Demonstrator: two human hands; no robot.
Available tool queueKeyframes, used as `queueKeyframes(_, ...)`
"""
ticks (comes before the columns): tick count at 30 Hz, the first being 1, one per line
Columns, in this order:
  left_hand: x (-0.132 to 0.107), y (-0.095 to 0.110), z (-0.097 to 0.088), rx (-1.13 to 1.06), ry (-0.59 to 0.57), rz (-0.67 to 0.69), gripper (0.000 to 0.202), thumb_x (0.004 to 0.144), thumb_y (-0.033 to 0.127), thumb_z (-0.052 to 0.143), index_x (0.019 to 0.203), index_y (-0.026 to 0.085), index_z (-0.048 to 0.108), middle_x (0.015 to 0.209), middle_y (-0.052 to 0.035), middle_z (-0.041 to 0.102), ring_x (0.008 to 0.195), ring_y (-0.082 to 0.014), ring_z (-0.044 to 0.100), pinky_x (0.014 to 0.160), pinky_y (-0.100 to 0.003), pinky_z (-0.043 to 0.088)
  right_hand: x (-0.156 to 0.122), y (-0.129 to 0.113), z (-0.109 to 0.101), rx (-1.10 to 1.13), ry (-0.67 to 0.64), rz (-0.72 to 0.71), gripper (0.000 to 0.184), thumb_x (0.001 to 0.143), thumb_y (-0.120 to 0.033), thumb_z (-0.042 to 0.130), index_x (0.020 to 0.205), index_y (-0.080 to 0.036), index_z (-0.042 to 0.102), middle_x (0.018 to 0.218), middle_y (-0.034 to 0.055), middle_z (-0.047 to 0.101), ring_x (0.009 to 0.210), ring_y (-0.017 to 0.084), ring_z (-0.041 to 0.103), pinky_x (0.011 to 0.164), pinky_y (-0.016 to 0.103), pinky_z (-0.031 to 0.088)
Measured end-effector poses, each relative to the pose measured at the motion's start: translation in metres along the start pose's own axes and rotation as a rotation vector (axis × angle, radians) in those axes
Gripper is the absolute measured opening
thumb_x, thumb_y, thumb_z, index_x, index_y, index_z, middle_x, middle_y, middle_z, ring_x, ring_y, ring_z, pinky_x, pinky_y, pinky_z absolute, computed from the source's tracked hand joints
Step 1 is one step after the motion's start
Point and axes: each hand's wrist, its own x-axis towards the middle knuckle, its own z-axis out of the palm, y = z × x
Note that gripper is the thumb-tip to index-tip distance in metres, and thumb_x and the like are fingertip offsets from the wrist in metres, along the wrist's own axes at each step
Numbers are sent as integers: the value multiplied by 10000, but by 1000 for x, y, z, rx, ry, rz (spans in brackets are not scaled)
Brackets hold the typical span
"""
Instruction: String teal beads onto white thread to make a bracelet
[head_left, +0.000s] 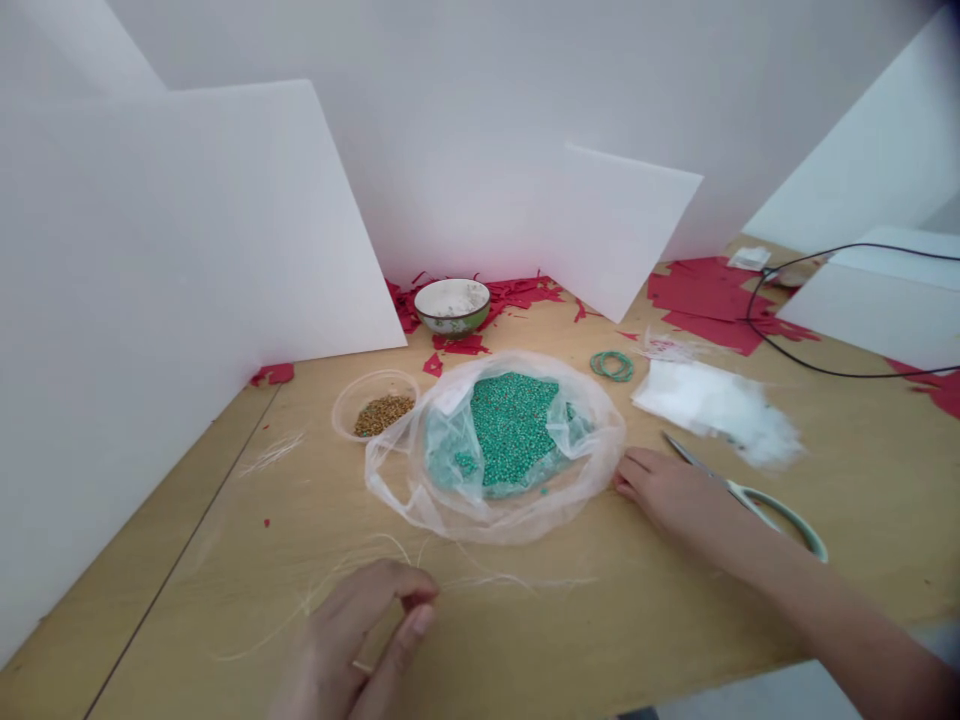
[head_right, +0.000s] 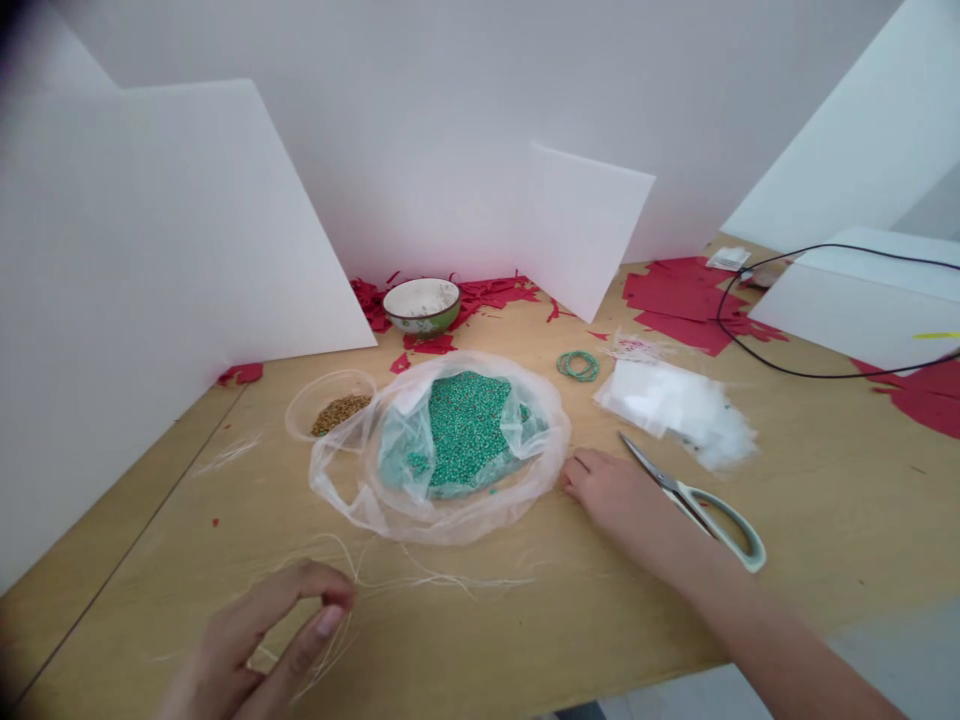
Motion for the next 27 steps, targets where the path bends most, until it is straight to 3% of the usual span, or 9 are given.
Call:
queueKeyframes(5,17,3,13,64,-310,183,83,854,224,601,891,255,669,800,-49,683,752,-201,633,697,-256,459,11,3,6,-50,-55,-100,300,801,16,441,961,-114,659,922,134,687,832,236,645,749,361,502)
queueKeyframes(9,24,5,24,106,-391,223,100,889,214,553,919,236,646,835,-47,680,783,-185,634,709,-258,461,13,7,3,-13,-85,-124,209,757,-35,516,895,-122,647,865,116,685,789,225,638,734,340,485)
queueKeyframes(14,35,16,44,47,-426,243,128,918,214,495,904,203,623,839,-41,666,786,-168,621,711,-267,457,2,-2,-29,96,-74,-90,140,778,-62,465,793,-190,519,774,20,615,662,137,573,615,246,429)
queueKeyframes(17,47,29,57,-58,-368,180,140,935,241,494,1009,209,607,914,-31,671,848,-153,617,767,-264,462,2,-27,-48,288,-51,-62,165,728,-50,464,783,-206,469,676,-24,549,585,122,529,550,229,373)
queueKeyframes(20,61,40,67,-133,-351,120,177,936,305,517,1070,211,583,894,-16,675,793,-141,605,692,-240,447,12,-59,-55,326,33,-145,129,755,-92,456,823,-195,494,667,-2,560,572,148,543,535,259,355)
queueKeyframes(23,69,41,70,-126,-372,111,141,936,292,516,903,185,601,803,-6,661,705,-128,568,634,-230,404,27,-83,-55,311,71,-186,114,796,-125,442,863,-185,512,705,29,588,597,178,566,533,285,348)
queueKeyframes(27,70,31,63,-93,-288,123,246,945,281,486,747,169,579,694,0,589,643,-117,492,603,-228,356,43,-96,-61,346,65,-176,104,856,-139,435,870,-194,522,733,26,586,640,178,562,576,296,378)
